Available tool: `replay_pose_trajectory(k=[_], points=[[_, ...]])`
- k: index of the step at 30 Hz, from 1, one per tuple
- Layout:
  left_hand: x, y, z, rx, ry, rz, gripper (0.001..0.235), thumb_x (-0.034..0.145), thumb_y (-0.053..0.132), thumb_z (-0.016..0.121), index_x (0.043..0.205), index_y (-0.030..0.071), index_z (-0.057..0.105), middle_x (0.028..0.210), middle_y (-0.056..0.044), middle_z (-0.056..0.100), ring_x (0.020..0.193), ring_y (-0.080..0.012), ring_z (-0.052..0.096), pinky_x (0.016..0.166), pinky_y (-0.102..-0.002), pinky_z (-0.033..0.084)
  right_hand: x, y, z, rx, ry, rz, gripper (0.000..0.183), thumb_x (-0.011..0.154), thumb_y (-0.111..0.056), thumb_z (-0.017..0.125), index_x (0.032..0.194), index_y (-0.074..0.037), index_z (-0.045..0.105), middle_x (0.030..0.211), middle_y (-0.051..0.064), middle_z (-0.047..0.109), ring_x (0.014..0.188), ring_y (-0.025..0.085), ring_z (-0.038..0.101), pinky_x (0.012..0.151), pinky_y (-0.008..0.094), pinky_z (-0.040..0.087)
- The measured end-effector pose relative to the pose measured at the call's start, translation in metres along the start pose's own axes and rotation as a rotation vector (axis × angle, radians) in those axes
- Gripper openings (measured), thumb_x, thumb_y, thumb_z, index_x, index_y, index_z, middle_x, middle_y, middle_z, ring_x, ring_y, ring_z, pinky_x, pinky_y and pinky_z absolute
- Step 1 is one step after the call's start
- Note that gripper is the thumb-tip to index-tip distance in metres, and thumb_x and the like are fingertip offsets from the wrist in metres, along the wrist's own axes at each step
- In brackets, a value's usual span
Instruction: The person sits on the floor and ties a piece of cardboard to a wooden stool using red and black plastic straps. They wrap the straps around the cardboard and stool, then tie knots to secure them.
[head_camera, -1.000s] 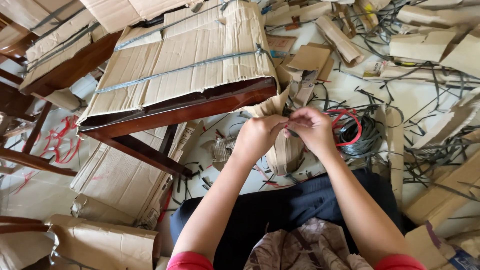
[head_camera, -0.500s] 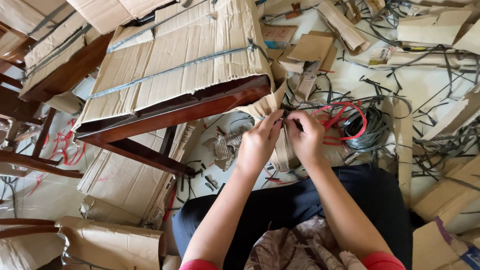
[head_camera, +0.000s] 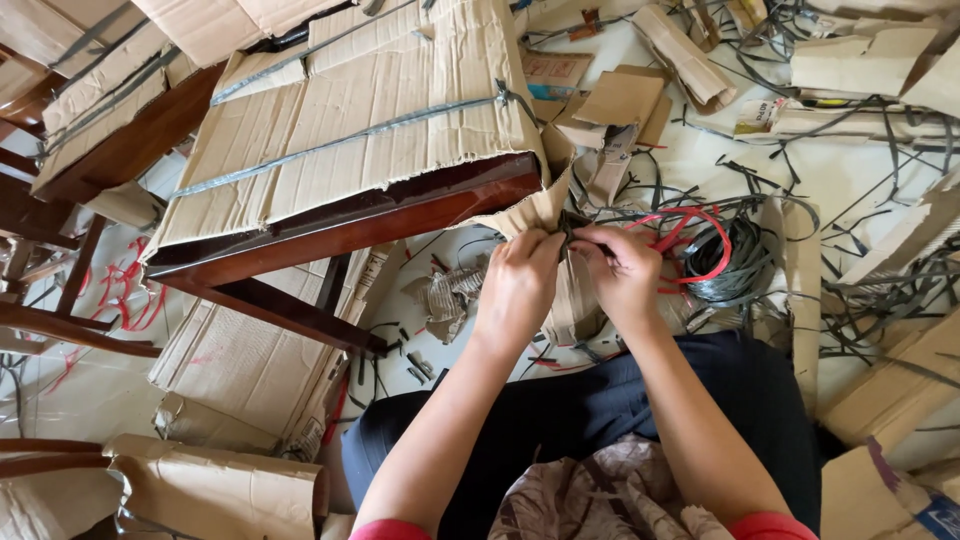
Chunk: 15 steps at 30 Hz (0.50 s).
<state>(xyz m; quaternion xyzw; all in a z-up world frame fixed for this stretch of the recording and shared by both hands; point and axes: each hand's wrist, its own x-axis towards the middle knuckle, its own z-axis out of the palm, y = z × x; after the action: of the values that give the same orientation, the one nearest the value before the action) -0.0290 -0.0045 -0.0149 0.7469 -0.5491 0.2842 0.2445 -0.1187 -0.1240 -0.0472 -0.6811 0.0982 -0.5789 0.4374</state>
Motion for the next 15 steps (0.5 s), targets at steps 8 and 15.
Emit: replay_pose_trajectory(k=[8, 15], points=[[-0.002, -0.021, -0.016, 0.093, -0.032, 0.174, 0.011, 0.089, 0.016, 0.06, 0.08, 0.018, 0.066, 0.076, 0.001, 0.058, 0.067, -0.0244, 0.067, 0.065, -0.033, 0.054, 0.005, 0.015, -0.002, -0.226, -0.03, -0.113, 0.012, 0.091, 0.0, 0.078, 0.089, -0.012, 0.078, 0.077, 0.003, 0.075, 0.076, 0.029, 0.073, 0.071, 0.039, 0.058], [-0.006, -0.031, -0.035, 0.095, -0.077, 0.211, 0.014, 0.092, 0.015, 0.06, 0.08, 0.015, 0.066, 0.074, -0.001, 0.06, 0.062, -0.0252, 0.067, 0.06, -0.034, 0.053, 0.019, 0.06, -0.005, -0.366, -0.045, 0.094, 0.009, 0.092, 0.003, 0.069, 0.095, -0.006, 0.07, 0.071, 0.017, 0.067, 0.071, 0.042, 0.068, 0.067, 0.048, 0.053]])
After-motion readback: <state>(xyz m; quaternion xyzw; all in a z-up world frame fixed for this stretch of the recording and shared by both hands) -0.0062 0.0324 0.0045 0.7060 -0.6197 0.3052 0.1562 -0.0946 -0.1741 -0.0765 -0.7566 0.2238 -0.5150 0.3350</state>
